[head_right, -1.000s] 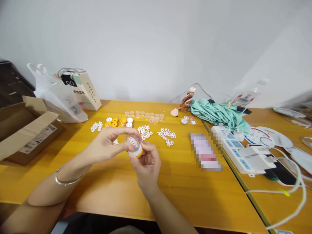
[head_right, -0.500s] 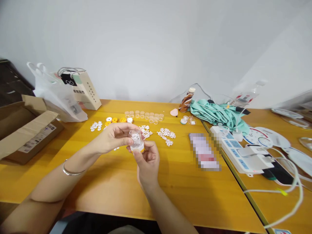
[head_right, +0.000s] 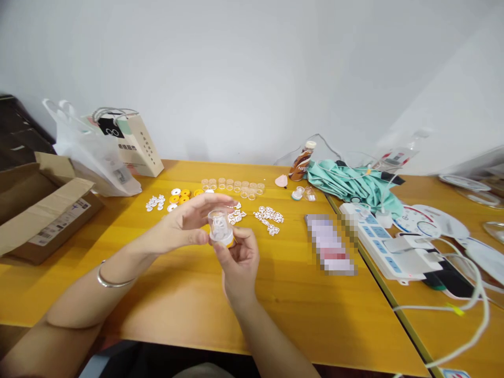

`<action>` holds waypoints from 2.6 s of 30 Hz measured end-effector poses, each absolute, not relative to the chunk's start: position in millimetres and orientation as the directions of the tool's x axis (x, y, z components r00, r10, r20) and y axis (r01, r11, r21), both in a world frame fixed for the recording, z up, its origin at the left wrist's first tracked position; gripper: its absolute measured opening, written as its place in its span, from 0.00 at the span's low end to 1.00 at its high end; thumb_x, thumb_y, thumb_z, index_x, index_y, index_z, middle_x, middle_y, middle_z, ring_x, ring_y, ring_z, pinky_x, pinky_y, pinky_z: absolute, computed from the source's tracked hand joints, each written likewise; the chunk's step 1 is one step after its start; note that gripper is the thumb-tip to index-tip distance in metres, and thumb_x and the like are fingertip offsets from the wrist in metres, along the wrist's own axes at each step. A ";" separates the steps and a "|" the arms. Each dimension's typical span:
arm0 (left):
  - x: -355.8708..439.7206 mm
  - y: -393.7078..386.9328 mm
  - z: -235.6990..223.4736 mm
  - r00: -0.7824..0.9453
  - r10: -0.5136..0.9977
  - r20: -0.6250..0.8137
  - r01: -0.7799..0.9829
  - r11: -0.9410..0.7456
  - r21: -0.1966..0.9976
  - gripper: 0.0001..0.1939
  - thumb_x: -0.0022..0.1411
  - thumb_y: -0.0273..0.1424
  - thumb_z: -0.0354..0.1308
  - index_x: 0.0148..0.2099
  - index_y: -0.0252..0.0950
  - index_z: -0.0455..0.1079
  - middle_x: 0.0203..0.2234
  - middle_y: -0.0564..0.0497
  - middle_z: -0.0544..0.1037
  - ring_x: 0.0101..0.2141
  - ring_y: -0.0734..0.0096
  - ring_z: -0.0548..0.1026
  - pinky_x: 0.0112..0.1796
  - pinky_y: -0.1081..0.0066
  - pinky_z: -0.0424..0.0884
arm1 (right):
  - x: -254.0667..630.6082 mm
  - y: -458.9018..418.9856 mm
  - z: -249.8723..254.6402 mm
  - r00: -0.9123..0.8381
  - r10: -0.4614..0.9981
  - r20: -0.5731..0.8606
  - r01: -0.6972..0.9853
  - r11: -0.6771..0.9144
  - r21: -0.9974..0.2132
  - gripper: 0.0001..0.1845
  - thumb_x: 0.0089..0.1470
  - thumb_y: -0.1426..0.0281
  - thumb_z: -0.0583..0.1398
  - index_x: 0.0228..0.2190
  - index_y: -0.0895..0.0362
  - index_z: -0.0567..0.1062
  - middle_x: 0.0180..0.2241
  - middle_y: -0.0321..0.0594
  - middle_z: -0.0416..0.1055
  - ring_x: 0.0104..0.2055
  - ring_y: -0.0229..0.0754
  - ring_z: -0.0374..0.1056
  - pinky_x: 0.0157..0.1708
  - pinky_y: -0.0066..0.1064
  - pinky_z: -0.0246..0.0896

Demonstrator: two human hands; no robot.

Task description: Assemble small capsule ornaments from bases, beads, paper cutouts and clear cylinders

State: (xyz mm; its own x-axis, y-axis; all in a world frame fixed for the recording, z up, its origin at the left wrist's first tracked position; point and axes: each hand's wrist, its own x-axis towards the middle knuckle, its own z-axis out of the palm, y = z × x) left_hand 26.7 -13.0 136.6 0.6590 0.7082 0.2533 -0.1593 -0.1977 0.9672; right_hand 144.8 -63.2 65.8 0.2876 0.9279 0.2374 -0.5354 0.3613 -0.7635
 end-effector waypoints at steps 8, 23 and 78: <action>30.4 -13.6 136.3 0.541 0.813 0.215 -0.184 -0.136 0.974 0.13 0.51 0.30 0.64 0.40 0.34 0.69 0.32 0.49 0.75 0.33 0.72 0.74 0.34 0.72 0.72 | 144.7 -63.7 61.4 0.310 0.912 0.269 -0.498 0.397 -0.771 0.14 0.41 0.72 0.66 0.32 0.52 0.70 0.33 0.34 0.70 0.33 0.36 0.67 0.35 0.31 0.66; 26.6 -12.3 135.9 0.563 0.789 0.246 -0.139 -0.203 0.969 0.15 0.50 0.30 0.64 0.41 0.35 0.71 0.37 0.47 0.76 0.37 0.69 0.74 0.37 0.70 0.72 | 144.4 -64.4 64.2 0.305 0.925 0.225 -0.536 0.362 -0.762 0.14 0.39 0.70 0.67 0.31 0.52 0.70 0.29 0.32 0.71 0.31 0.35 0.67 0.32 0.29 0.66; 40.7 2.9 105.7 0.554 0.792 0.258 -0.416 -0.006 0.910 0.17 0.52 0.35 0.63 0.43 0.35 0.66 0.34 0.48 0.75 0.31 0.73 0.74 0.31 0.76 0.67 | 147.5 -57.3 72.4 0.006 0.998 0.067 -0.809 0.045 -0.585 0.10 0.47 0.64 0.63 0.33 0.54 0.74 0.33 0.34 0.75 0.32 0.32 0.70 0.32 0.21 0.69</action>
State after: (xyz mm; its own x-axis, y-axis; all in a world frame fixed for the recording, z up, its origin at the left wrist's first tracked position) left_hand 40.7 2.9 105.7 0.5537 0.7916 0.2584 -0.4157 -0.0061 0.9095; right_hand 147.5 -57.3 72.4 0.0061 0.9977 0.0675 -0.8095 0.0446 -0.5855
